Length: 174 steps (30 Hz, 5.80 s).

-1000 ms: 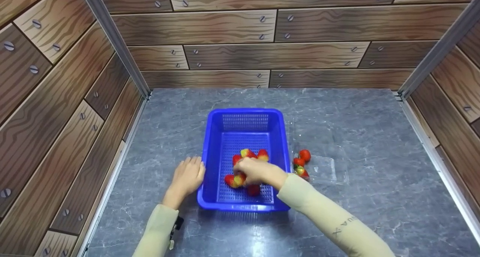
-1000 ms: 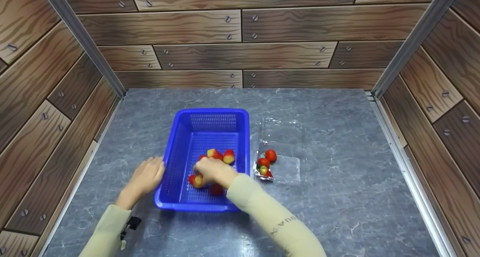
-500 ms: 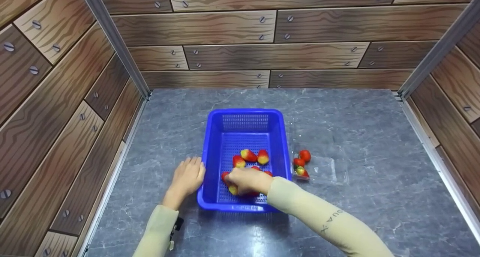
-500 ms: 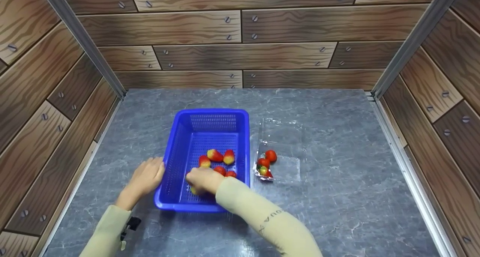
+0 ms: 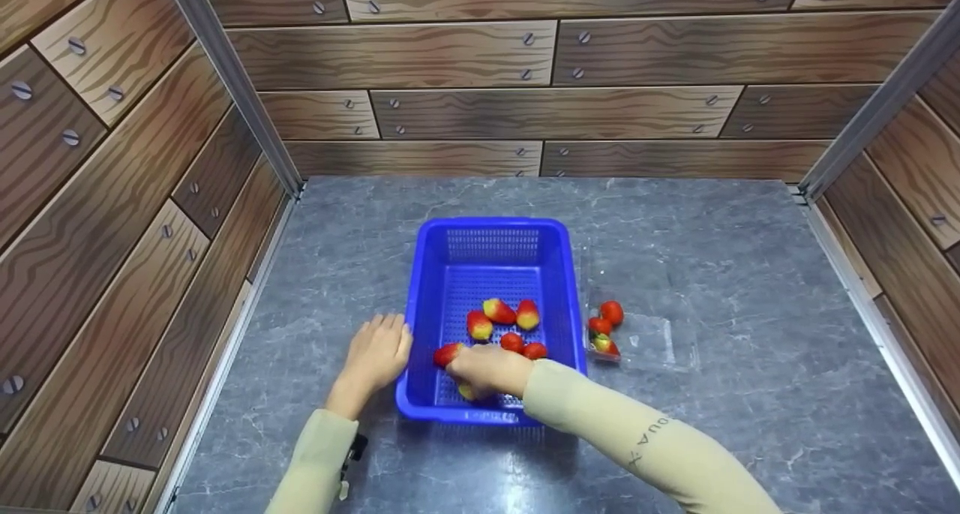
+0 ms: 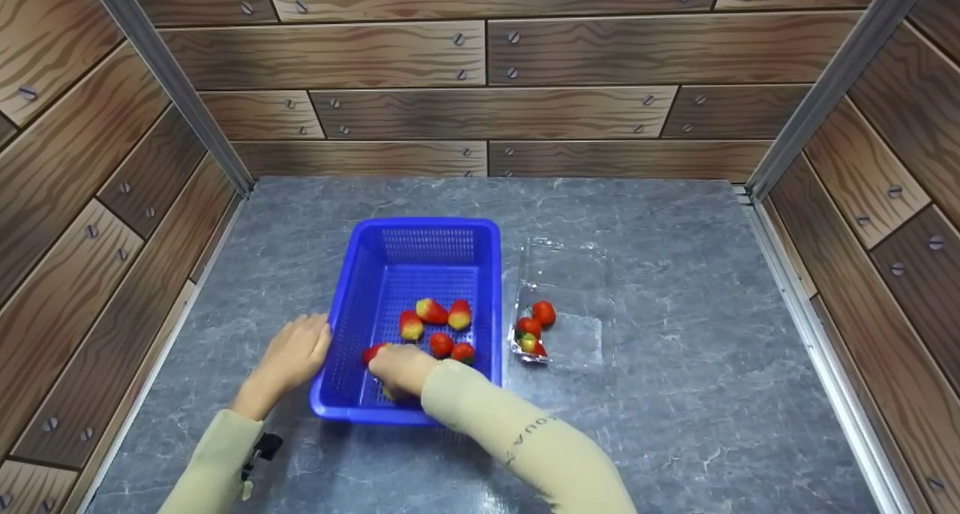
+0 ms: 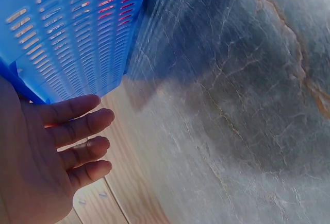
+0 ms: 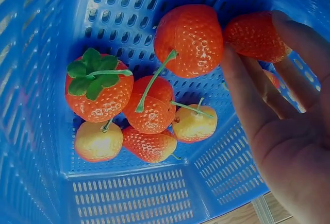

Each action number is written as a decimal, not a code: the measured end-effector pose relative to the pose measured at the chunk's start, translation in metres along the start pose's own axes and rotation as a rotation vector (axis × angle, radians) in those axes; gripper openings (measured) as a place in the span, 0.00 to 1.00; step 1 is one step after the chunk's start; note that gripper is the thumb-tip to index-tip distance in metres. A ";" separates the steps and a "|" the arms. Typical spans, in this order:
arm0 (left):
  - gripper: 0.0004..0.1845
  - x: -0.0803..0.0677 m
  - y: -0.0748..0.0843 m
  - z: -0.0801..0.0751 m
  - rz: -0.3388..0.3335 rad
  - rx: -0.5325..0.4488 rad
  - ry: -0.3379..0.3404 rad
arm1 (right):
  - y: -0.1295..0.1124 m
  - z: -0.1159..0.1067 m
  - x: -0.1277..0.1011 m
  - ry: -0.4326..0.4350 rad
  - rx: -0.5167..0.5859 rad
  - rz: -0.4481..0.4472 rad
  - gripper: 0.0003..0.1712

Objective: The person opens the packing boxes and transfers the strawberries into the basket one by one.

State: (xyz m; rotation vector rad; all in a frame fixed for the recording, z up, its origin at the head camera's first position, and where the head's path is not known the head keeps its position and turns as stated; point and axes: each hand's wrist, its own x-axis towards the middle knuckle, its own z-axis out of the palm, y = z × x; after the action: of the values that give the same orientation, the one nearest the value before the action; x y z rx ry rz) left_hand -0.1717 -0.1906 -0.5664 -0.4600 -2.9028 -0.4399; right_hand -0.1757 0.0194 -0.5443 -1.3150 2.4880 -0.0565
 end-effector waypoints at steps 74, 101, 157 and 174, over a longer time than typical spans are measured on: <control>0.20 0.000 0.000 0.001 -0.008 -0.025 -0.021 | 0.138 -0.032 -0.171 0.389 0.247 0.409 0.07; 0.19 -0.001 0.000 0.002 0.002 -0.016 -0.005 | 0.153 0.031 -0.162 0.410 0.453 0.418 0.11; 0.20 -0.001 -0.001 0.002 -0.013 -0.012 -0.034 | 0.168 -0.003 -0.178 0.354 0.488 0.430 0.16; 0.21 0.000 0.000 -0.001 -0.034 -0.033 -0.057 | 0.170 -0.035 -0.172 0.373 0.488 0.460 0.16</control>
State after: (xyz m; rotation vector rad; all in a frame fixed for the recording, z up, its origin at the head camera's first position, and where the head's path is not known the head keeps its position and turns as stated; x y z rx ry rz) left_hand -0.1710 -0.1911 -0.5652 -0.4355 -2.9659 -0.4883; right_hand -0.2323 0.2524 -0.4973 -0.5584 2.7597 -0.8046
